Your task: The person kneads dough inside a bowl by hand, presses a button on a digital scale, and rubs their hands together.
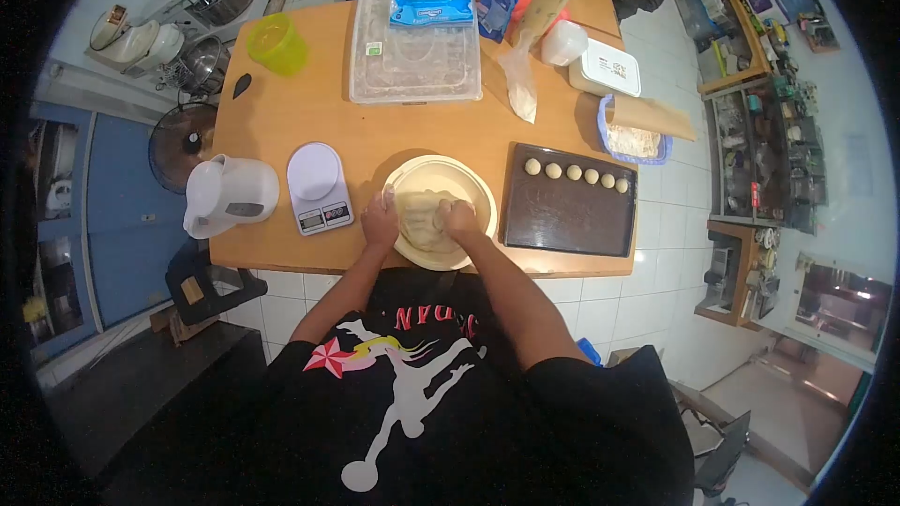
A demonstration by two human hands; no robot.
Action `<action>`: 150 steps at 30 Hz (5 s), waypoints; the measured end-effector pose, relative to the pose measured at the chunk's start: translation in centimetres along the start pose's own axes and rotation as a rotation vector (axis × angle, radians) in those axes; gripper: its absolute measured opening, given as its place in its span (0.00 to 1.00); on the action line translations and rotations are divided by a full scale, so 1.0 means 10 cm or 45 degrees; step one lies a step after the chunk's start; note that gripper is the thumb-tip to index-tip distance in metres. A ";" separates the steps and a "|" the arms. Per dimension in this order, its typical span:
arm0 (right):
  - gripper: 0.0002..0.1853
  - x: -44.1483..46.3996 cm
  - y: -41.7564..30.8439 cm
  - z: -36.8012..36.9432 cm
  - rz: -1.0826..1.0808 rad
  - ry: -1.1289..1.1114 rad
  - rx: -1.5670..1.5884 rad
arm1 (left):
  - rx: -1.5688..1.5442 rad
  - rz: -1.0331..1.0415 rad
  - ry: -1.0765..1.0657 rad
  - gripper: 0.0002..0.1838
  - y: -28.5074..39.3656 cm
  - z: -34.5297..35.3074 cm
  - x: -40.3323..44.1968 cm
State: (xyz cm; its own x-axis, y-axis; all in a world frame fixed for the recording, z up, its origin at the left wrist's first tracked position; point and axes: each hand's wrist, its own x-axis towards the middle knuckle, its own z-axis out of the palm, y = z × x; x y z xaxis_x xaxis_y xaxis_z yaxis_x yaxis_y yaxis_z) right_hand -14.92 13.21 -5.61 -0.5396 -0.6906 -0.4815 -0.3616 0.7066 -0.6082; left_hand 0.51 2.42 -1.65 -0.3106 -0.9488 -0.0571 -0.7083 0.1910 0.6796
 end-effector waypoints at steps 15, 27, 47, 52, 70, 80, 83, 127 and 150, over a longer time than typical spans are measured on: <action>0.31 -0.50 -0.63 -0.16 -0.464 -1.010 -0.803 | -0.040 -0.023 -0.037 0.23 -0.04 0.03 0.00; 0.28 -0.20 -0.25 0.21 -0.534 -0.701 -0.394 | -0.051 -0.096 -0.053 0.24 0.01 0.00 -0.01; 0.16 -0.46 -0.54 -0.32 -0.408 -0.215 -0.013 | -0.296 0.097 0.079 0.15 0.06 -0.06 0.00; 0.22 -0.15 -0.66 -0.41 -0.267 -0.064 -0.319 | -0.287 0.130 0.017 0.15 0.06 -0.07 0.02; 0.18 -0.89 -0.76 -0.55 -0.740 0.079 -0.524 | -0.092 0.048 0.065 0.14 0.10 -0.04 0.00; 0.11 -1.18 -0.54 -0.57 -0.403 -0.159 -0.767 | -0.091 0.083 0.083 0.15 0.10 -0.01 -0.01; 0.09 -1.04 -0.78 -0.61 -0.254 -0.292 -0.796 | -0.124 0.119 0.060 0.14 0.07 -0.02 -0.01; 0.23 -0.63 -0.51 -0.55 -0.076 0.105 -0.048 | -0.080 0.015 0.081 0.16 0.06 -0.02 -0.01; 0.10 -0.73 -0.71 -0.14 -0.218 -0.048 -0.734 | -0.054 -0.008 0.010 0.16 0.03 -0.01 0.03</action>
State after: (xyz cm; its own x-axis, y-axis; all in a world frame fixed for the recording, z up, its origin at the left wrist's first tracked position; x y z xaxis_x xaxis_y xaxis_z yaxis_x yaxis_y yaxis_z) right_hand -9.47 13.40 3.11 -0.4136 -0.7996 -0.4355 -0.8008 0.5470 -0.2438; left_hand 0.31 2.20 -1.41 -0.3010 -0.9520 -0.0561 -0.6827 0.1740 0.7097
